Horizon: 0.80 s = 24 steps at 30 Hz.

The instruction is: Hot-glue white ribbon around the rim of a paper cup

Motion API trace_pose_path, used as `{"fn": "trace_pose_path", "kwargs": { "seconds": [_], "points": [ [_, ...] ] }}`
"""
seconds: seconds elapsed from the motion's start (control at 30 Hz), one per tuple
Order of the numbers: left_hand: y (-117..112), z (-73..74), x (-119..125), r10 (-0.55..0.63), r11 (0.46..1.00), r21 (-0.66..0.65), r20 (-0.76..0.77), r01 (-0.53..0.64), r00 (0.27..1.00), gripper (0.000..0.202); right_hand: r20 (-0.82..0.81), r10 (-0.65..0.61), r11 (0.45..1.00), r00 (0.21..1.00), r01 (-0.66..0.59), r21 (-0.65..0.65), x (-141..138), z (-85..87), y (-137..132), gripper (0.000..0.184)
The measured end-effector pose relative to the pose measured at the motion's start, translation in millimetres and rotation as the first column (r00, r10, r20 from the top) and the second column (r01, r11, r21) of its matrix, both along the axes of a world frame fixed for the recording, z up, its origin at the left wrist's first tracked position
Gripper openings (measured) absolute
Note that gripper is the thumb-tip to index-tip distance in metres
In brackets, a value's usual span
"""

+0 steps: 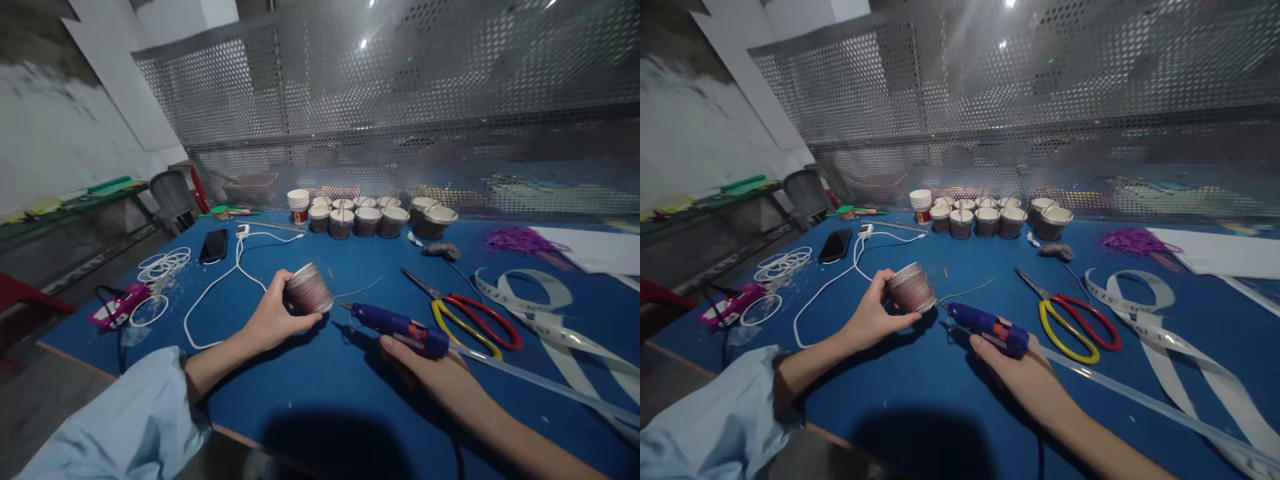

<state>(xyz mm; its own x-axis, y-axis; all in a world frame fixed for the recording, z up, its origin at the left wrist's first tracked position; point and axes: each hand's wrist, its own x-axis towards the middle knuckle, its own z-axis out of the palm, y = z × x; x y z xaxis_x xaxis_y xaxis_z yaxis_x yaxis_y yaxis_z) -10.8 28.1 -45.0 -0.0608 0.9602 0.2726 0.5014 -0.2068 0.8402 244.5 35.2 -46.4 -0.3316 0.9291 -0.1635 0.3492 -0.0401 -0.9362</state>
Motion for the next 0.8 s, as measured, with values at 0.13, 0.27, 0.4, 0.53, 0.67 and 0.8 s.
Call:
{"fn": "trace_pose_path", "kwargs": {
  "seconds": [0.13,0.27,0.4,0.53,0.67,0.8],
  "points": [
    [0,0.8,2,0.004,1.0,0.004,-0.014,-0.004,1.0,0.049,0.04,-0.048,0.995,0.998,0.044,0.087,-2,0.6,-5,0.026],
    [-1,0.0,3,-0.008,1.0,0.026,-0.029,0.009,1.0,0.048,0.003,0.003,0.985,1.0,-0.003,0.173,-5,0.2,-8,0.025],
    [-1,-1.6,3,-0.01,0.998,0.054,-0.059,0.013,0.998,0.048,0.003,0.036,0.982,0.999,-0.036,0.187,-5,-1.3,-8,0.027],
    [-2,-2.2,2,-0.008,0.998,0.066,-0.07,0.013,0.998,0.048,-0.005,0.025,0.978,1.0,-0.024,0.206,-5,-1.5,-8,0.027],
    [-2,-0.1,4,0.017,0.999,0.038,-0.068,-0.015,0.998,0.048,-0.001,-0.004,0.971,1.0,0.004,0.238,-6,4.1,-11,0.029],
    [-4,2.5,8,0.051,0.996,-0.066,-0.042,-0.053,0.998,0.048,0.065,0.068,0.973,0.996,-0.08,0.216,-9,10.8,-15,0.03]
  ]
}}
